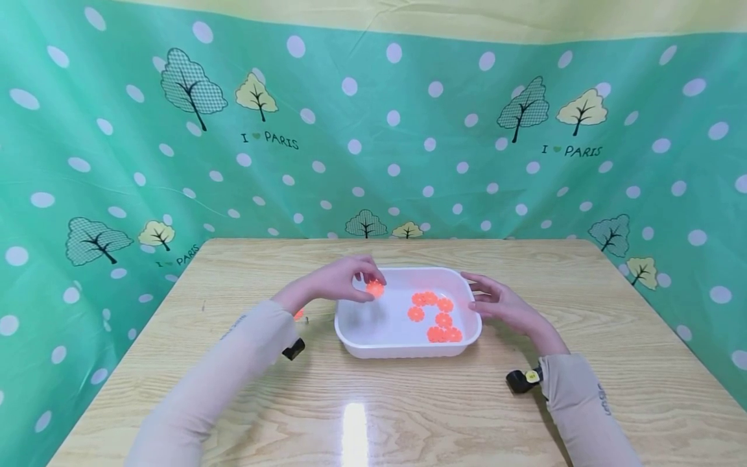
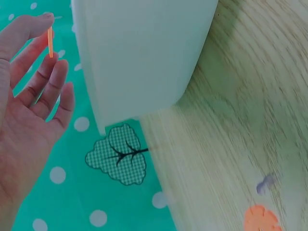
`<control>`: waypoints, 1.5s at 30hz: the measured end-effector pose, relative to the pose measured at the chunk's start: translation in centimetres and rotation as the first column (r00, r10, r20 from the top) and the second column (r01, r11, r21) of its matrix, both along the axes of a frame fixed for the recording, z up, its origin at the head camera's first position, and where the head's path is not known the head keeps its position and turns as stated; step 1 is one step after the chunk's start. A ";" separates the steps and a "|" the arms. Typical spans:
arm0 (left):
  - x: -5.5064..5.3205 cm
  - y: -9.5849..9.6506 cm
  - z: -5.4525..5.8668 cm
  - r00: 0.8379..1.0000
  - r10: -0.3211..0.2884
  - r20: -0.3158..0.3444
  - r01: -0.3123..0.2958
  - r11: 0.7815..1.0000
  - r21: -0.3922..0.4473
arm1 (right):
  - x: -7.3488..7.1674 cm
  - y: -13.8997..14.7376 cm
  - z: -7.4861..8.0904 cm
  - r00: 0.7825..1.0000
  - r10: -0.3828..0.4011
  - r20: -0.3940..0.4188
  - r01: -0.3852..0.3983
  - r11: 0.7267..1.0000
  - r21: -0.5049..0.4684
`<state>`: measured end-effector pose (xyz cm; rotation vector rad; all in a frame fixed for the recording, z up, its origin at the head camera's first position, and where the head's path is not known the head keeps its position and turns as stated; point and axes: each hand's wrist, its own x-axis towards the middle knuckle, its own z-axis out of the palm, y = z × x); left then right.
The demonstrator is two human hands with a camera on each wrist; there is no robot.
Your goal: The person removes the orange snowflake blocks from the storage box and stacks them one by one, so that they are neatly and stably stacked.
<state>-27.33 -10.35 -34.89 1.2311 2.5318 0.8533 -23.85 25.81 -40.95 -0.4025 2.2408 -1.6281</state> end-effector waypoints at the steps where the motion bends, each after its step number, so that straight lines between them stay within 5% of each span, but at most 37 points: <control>1: 0.0 -0.2 0.0 1.000 0.008 -0.003 -0.008 1.000 0.004 | 0.0 0.0 0.0 1.000 0.000 0.000 0.000 1.000 -0.001; 20: 0.3 -4.6 0.0 0.994 0.109 -0.028 -0.108 0.993 0.039 | 0.1 -0.1 0.1 1.000 -0.011 -0.006 0.012 1.000 0.024; 45: 1.4 -11.2 -2.9 0.959 0.279 -0.053 -0.276 0.960 0.055 | 0.1 -0.1 0.1 1.000 -0.005 -0.014 0.005 1.000 0.013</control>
